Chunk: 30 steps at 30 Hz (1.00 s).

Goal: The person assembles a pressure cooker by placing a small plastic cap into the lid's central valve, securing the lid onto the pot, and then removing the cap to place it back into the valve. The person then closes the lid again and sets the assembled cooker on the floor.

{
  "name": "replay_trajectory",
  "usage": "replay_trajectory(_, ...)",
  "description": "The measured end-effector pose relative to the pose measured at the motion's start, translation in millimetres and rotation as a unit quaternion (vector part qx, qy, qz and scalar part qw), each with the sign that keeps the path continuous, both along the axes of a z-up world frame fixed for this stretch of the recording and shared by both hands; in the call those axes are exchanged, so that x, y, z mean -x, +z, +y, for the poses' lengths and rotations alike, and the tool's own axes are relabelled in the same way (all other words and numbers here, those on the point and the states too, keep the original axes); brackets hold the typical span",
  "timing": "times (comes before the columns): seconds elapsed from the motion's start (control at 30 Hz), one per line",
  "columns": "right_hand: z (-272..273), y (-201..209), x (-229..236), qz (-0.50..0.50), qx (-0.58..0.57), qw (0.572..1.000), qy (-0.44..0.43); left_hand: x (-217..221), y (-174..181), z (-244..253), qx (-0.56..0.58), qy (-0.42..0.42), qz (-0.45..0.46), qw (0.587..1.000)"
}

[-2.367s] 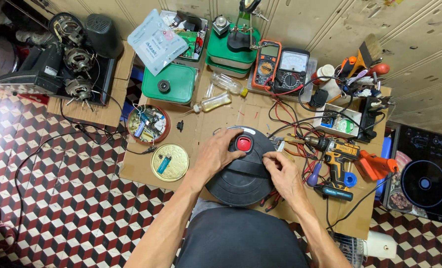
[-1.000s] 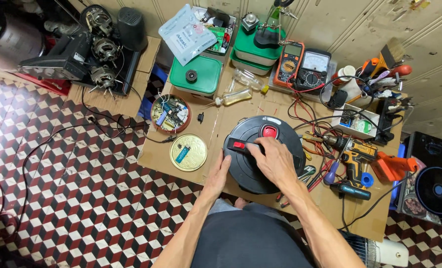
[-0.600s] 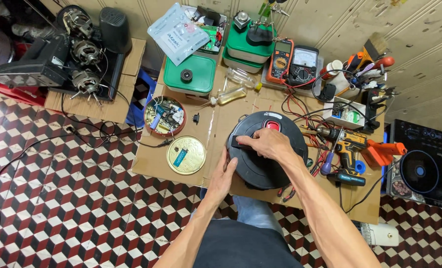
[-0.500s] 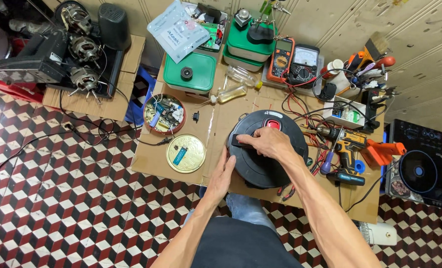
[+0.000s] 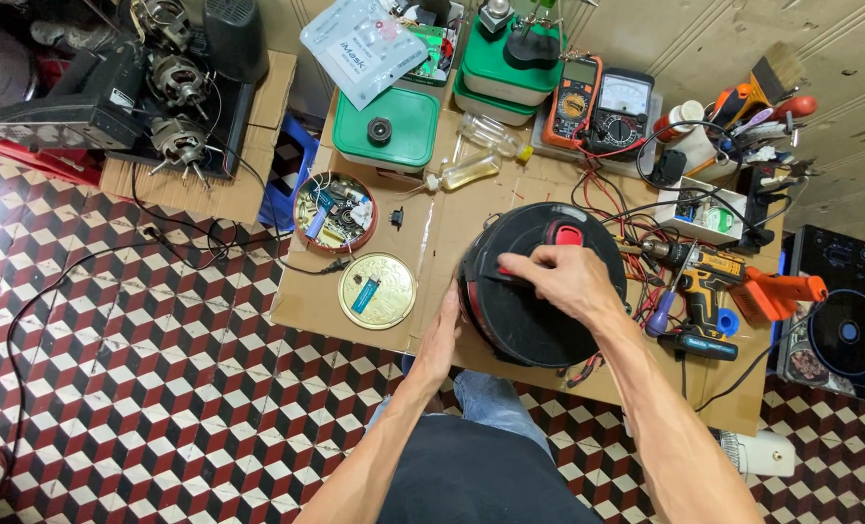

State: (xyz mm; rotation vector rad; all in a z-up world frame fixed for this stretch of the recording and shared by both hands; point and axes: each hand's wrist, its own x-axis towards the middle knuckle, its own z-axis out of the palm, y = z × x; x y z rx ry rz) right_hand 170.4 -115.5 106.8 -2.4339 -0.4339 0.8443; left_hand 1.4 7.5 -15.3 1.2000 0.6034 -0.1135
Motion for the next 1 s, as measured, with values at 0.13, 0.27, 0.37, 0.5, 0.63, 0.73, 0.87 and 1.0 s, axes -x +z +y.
replay_trajectory(0.13, -75.0, -37.4, -19.9, -0.116, -0.253, 0.948, -0.155, -4.1, -4.2, 0.2, 0.009, -0.004, -0.008, 1.000)
replay_trajectory(0.27, -125.1, -26.2, -13.2, -0.160, -0.341, 0.886, -0.269, -2.7, -6.6, -0.7, -0.010, -0.015, 0.031, 0.999)
replay_trajectory(0.37, -146.7, -22.8, -10.1, -0.174, -0.364, 0.855, -0.328, -4.9, 7.3, -1.7, -0.022, -0.014, 0.035, 0.999)
replay_trajectory(0.5, -162.8, -35.3, -14.4, -0.119, -0.451, 0.795, -0.389, -3.0, 21.9, -0.9, -0.096, -0.027, 0.032, 0.995)
replay_trajectory(0.63, -180.4, -53.4, -24.1, -0.066, -0.507, 0.761, -0.399, -6.7, 27.3, -1.1, -0.144, -0.047, 0.068, 0.986)
replay_trajectory(0.73, -167.1, -38.8, -20.1, -0.015, -0.525, 0.754, -0.394, -7.9, 14.7, -0.1, -0.142, -0.038, 0.063, 0.987)
replay_trajectory(0.87, -122.9, 1.5, -3.1, 0.097, -0.550, 0.731, -0.392, -8.5, 2.1, -0.6, -0.144, -0.022, 0.018, 0.989)
replay_trajectory(1.0, -127.1, -6.7, -3.7, 0.105, -0.486, 0.743, -0.447, -6.0, -1.8, 0.1, -0.153, -0.026, 0.011, 0.988)
